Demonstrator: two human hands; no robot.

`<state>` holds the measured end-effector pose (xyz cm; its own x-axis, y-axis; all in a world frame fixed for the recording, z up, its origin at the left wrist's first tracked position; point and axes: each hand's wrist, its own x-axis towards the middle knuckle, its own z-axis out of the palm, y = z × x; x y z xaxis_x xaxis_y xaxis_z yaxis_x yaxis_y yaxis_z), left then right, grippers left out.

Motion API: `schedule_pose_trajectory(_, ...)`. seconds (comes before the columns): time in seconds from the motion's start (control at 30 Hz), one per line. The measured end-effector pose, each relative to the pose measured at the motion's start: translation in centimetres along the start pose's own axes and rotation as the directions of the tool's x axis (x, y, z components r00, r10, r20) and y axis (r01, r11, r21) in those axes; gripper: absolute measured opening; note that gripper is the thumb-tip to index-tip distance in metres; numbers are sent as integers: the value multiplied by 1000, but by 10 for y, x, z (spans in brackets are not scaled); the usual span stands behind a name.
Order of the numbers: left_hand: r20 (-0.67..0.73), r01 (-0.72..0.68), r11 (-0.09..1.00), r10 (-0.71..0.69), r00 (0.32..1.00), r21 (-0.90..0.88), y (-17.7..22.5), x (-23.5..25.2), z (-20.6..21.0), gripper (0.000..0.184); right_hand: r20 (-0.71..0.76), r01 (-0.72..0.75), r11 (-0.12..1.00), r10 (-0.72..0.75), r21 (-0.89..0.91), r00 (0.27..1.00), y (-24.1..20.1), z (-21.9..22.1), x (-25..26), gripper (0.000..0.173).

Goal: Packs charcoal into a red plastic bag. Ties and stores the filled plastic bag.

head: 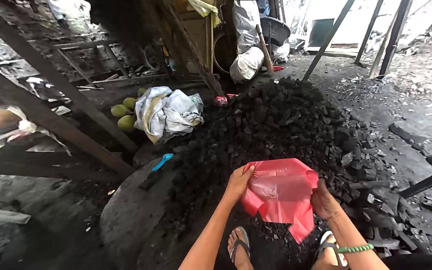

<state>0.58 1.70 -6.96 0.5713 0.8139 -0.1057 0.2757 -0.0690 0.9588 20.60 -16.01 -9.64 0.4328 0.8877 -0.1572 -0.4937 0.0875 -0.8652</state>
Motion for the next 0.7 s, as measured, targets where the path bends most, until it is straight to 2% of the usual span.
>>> schedule_pose_trajectory(0.03,6,14,999,-14,1000,31,-2,1,0,39,-6,-11,999,11,-31,1000,4,2,2,55)
schedule_pose_trajectory(0.07,9,21,996,-22,1000,88,-4,2,0,39,-17,-22,998,21,-67,1000,8,3,7,31)
schedule_pose_trajectory(0.1,-1,18,982,-18,1000,189,-6,1,-2,38,-17,-25,993,23,-113,1000,13,3,11,23)
schedule_pose_trajectory(0.13,-24,3,938,6,1000,346,-6,0,-2,35,-23,-20,985,16,-170,1000,18,2,15,23)
schedule_pose_trajectory(0.17,-48,-14,845,47,998,535,-8,-1,-1,31,-36,-5,977,-3,-212,999,25,2,19,27)
schedule_pose_trajectory(0.2,-54,-15,728,72,996,686,-7,-2,1,35,-61,6,972,-21,-235,998,30,4,21,31)
schedule_pose_trajectory(0.23,-51,-16,661,83,995,750,-4,-3,5,46,-108,4,971,-31,-240,994,34,10,22,34)
schedule_pose_trajectory(0.27,-46,-9,650,67,997,760,3,-6,11,53,-154,-15,976,-19,-219,988,38,16,23,33)
schedule_pose_trajectory(0.33,3,30,753,-43,999,658,24,-12,24,53,-182,-39,986,9,-163,983,43,30,29,22)
schedule_pose_trajectory(0.4,189,92,896,-190,964,434,31,-14,36,54,-160,-77,988,55,-135,986,45,48,30,8)
schedule_pose_trajectory(0.43,291,120,933,-225,930,338,30,-12,40,56,-131,-102,989,87,-109,988,45,56,29,7)
schedule_pose_trajectory(0.5,387,147,965,-223,895,215,28,-11,42,52,-55,-165,986,165,4,985,44,66,29,6)
schedule_pose_trajectory(0.6,401,224,973,-223,888,46,37,-13,34,26,19,-253,965,253,74,967,35,65,28,11)
schedule_pose_trajectory(0.7,338,347,916,-268,902,-200,52,-16,16,7,-23,-164,982,163,-98,986,27,50,37,14)
